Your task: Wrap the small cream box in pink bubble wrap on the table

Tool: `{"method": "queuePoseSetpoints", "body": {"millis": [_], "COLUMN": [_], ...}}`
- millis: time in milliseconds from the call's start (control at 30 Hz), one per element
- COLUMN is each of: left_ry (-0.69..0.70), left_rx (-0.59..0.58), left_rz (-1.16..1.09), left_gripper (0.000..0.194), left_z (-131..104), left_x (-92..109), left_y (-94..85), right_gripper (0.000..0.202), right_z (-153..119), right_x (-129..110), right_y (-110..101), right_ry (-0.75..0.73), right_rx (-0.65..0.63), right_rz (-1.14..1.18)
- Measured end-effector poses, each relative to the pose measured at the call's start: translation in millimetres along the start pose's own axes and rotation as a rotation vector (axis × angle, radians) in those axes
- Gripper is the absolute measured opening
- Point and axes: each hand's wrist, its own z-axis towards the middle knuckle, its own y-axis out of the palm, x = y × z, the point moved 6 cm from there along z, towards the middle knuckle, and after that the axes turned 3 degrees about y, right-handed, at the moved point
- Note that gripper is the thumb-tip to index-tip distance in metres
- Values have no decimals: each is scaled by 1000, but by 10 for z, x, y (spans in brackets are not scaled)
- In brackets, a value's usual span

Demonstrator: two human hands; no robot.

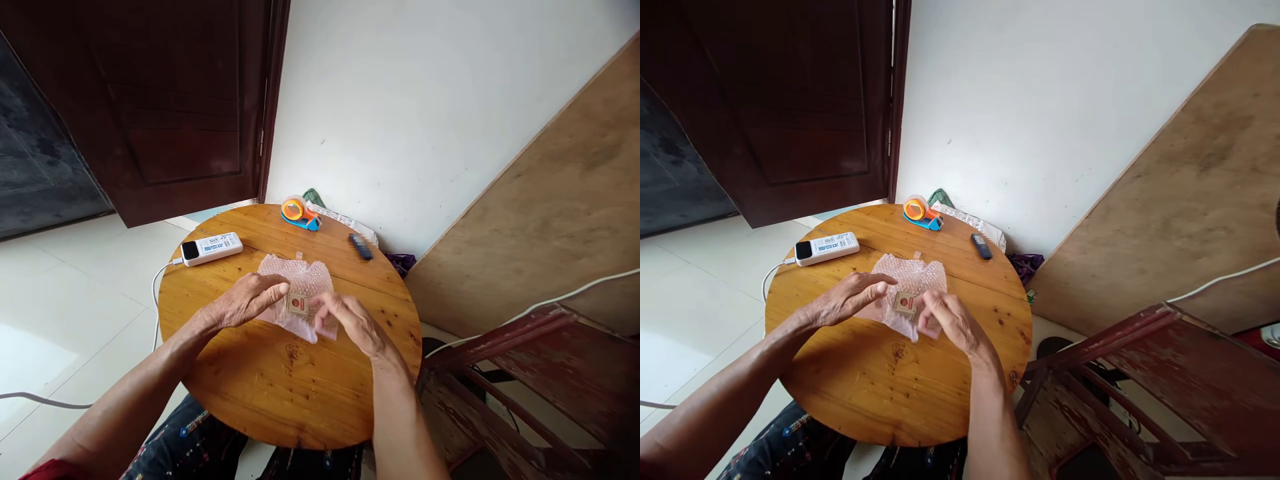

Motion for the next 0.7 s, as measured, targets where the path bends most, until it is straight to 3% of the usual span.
{"method": "queuePoseSetpoints", "body": {"millis": [67, 133, 200, 267, 333, 400, 500, 600, 700], "left_ry": [-7, -13, -62, -119, -102, -53, -54, -46, -3], "left_rx": [-187, -293, -220, -105, -9, 7, -89, -170, -241], "left_rz": [-15, 69, 214, 344, 414, 418, 391, 341, 310], "left_gripper": [37, 27, 14, 15, 37, 70, 105, 115, 116], "left_z": [-127, -243, -288, -278, -228, -164, -107, -112, -125], "left_x": [82, 104, 46, -37, -84, -126, -256, -360, -398], "left_y": [79, 180, 235, 286, 349, 440, 567, 588, 534], "right_gripper": [40, 35, 30, 20, 10, 31, 56, 50, 46], "right_z": [-126, -229, -278, -265, -201, -104, 68, 101, -101], "right_x": [-36, -11, 56, 124, 140, 101, 73, 113, 159], "right_y": [125, 182, 194, 166, 108, 105, 258, 347, 160], "right_ry": [27, 51, 73, 82, 41, -38, -71, -5, 23], "right_rx": [-214, -256, -199, -74, 122, 270, 257, 215, 358], "right_rz": [-32, -94, -117, -117, -145, -206, -301, -324, -264]}}
